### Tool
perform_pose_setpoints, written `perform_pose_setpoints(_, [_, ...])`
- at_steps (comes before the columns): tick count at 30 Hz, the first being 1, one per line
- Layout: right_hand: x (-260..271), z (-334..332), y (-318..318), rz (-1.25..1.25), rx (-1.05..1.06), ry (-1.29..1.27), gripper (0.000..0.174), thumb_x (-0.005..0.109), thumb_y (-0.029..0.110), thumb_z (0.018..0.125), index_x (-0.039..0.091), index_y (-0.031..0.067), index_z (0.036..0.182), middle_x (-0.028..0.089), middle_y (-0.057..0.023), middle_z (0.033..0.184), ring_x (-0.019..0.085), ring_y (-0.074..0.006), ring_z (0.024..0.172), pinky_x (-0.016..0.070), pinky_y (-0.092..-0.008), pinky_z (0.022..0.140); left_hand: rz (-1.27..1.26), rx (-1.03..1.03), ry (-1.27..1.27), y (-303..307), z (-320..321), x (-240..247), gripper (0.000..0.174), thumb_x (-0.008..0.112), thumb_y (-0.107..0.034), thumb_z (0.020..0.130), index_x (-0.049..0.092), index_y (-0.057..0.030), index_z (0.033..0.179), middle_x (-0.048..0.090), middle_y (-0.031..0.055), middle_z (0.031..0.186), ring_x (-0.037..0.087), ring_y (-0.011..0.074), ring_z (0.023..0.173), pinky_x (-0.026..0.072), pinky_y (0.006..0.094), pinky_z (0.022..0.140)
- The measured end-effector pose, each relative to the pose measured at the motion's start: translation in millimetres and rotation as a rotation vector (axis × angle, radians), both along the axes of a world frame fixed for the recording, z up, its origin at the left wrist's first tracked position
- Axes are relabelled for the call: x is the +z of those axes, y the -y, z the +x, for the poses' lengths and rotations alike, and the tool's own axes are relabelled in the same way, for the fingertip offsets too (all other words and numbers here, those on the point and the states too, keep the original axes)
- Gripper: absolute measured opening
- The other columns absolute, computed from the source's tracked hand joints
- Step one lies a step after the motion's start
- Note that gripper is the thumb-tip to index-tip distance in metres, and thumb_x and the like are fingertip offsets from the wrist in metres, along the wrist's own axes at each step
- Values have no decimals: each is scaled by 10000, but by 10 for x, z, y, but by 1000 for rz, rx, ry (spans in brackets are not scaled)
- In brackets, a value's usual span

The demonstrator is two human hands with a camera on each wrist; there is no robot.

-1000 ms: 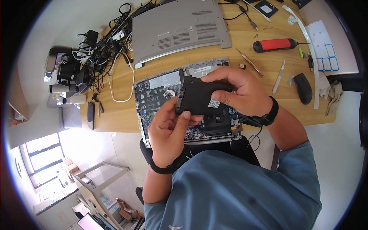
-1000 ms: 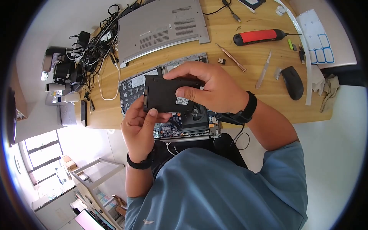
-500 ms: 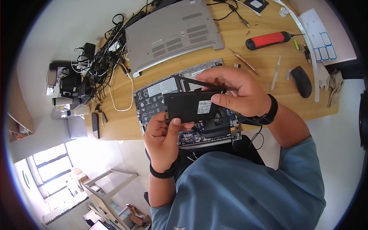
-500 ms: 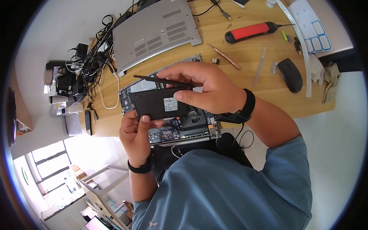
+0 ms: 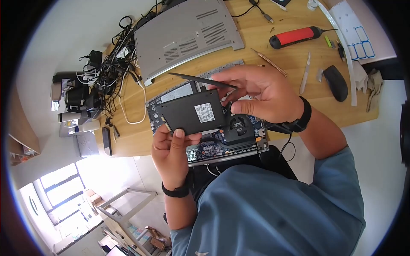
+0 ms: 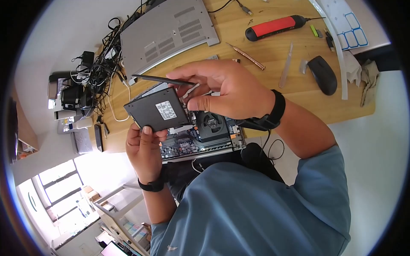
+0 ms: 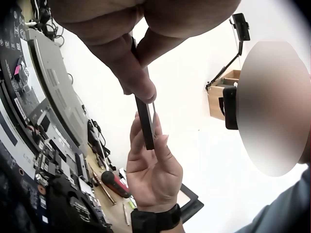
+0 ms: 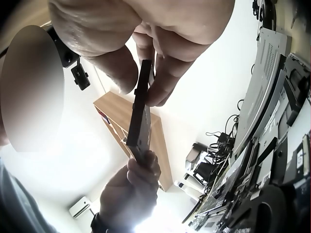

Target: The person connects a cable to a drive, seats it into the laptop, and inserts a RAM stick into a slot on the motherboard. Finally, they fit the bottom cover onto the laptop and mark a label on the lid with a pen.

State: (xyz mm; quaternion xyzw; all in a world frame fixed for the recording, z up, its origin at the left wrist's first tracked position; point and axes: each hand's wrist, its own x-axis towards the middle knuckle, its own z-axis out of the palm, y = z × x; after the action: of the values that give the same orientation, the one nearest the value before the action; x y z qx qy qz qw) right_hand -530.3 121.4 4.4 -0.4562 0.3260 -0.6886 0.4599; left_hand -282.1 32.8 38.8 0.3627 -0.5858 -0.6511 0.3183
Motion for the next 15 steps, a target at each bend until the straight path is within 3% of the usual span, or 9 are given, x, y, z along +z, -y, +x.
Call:
perform_pose_setpoints(5, [12, 3, -20, 67, 190, -49, 775, 730, -86, 837, 414, 83, 1524, 585, -129, 1263, 651, -201, 1033, 572, -329, 900, 55, 4, -93, 9, -8, -9, 193, 592, -137, 1032, 561, 20, 1139, 729, 141, 963, 749, 214, 828, 612, 303, 755])
perform_pose_setpoints(9, [23, 59, -17, 39, 175, -125, 868, 817, -27, 795, 366, 26, 1534, 588, -142, 1278, 648, -215, 1076, 557, -340, 896, 91, -4, -107, -26, -46, -18, 220, 598, -124, 1027, 533, 20, 1179, 728, 145, 965, 751, 223, 829, 617, 312, 747])
perform_pose_setpoints(11, [8, 108, -2, -33, 46, -141, 884, 821, -26, 738, 427, 102, 1518, 589, -111, 1259, 656, -195, 1029, 584, -332, 875, 96, -15, -95, -63, -66, -42, 259, 599, -116, 1025, 503, 19, 1224, 727, 150, 968, 752, 231, 827, 621, 317, 743])
perform_pose_setpoints(13, [2, 79, -21, -33, -1, -267, 882, 822, -30, 730, 424, 71, 1509, 583, -115, 1280, 655, -192, 1044, 574, -330, 874, 39, -8, -111, -115, -94, -76, 490, 581, -76, 1024, 338, -3, 1443, 727, 171, 988, 752, 243, 818, 628, 327, 731])
perform_pose_setpoints(14, [0, 65, -26, -34, -51, -392, 880, 823, -35, 722, 420, 40, 1501, 577, -119, 1302, 655, -190, 1060, 564, -328, 874, 40, -8, -111, -119, -114, -51, 490, 581, -76, 1024, 338, -3, 1443, 727, 171, 988, 752, 243, 818, 628, 327, 731])
perform_pose_setpoints(15, [-6, 58, -21, -34, -52, -392, 880, 823, -35, 722, 420, 40, 1501, 577, -119, 1302, 655, -190, 1060, 564, -328, 874, 12, -32, -94, -120, -149, 1, 603, 566, -55, 1023, 212, -34, 1512, 727, 180, 1001, 752, 247, 814, 631, 331, 731])
